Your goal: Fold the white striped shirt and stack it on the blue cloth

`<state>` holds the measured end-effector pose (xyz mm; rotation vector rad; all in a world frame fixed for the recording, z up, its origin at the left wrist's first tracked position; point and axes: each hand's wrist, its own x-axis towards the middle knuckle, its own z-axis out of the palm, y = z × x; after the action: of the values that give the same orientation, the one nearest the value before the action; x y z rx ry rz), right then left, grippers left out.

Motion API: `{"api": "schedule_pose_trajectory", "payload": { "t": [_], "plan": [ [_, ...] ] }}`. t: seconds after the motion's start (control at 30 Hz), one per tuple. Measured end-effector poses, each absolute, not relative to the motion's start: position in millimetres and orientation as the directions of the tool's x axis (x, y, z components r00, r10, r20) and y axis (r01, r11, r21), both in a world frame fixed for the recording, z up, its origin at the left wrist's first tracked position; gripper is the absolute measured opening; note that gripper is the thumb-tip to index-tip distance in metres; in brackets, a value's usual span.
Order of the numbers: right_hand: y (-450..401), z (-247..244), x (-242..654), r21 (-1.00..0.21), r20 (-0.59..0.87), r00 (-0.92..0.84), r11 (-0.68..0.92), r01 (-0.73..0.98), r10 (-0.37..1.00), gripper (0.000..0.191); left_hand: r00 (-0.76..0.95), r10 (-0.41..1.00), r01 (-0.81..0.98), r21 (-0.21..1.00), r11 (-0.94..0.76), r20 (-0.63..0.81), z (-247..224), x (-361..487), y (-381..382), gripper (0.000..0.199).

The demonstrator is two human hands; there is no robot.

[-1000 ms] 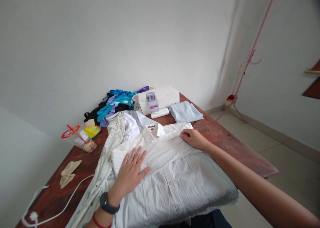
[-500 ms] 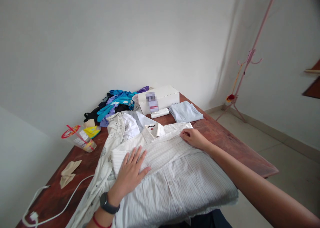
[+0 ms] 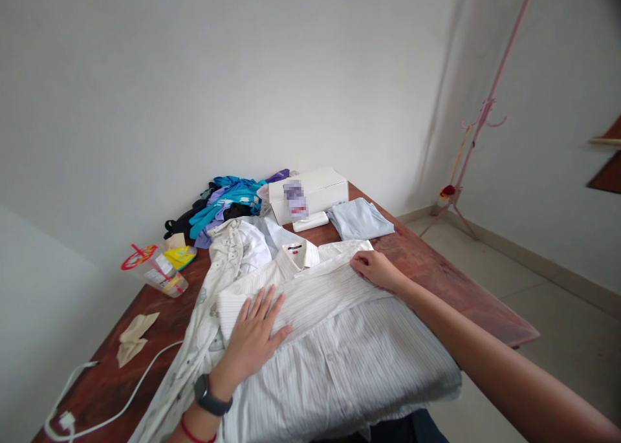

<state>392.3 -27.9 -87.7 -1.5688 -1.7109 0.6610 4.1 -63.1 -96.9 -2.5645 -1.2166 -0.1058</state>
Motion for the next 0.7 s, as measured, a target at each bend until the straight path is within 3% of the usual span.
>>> {"api": "schedule_pose_trajectory", "payload": {
  "t": [0.7],
  "plan": [
    [-27.5,-89.3,393.7,-0.772,0.173,-0.035,0.158,0.616,0.984,0.026,0.649,0.725,0.760,-0.225,-0.609,0.229,-97.8,3.7,-62.9,0.082]
  ]
}}
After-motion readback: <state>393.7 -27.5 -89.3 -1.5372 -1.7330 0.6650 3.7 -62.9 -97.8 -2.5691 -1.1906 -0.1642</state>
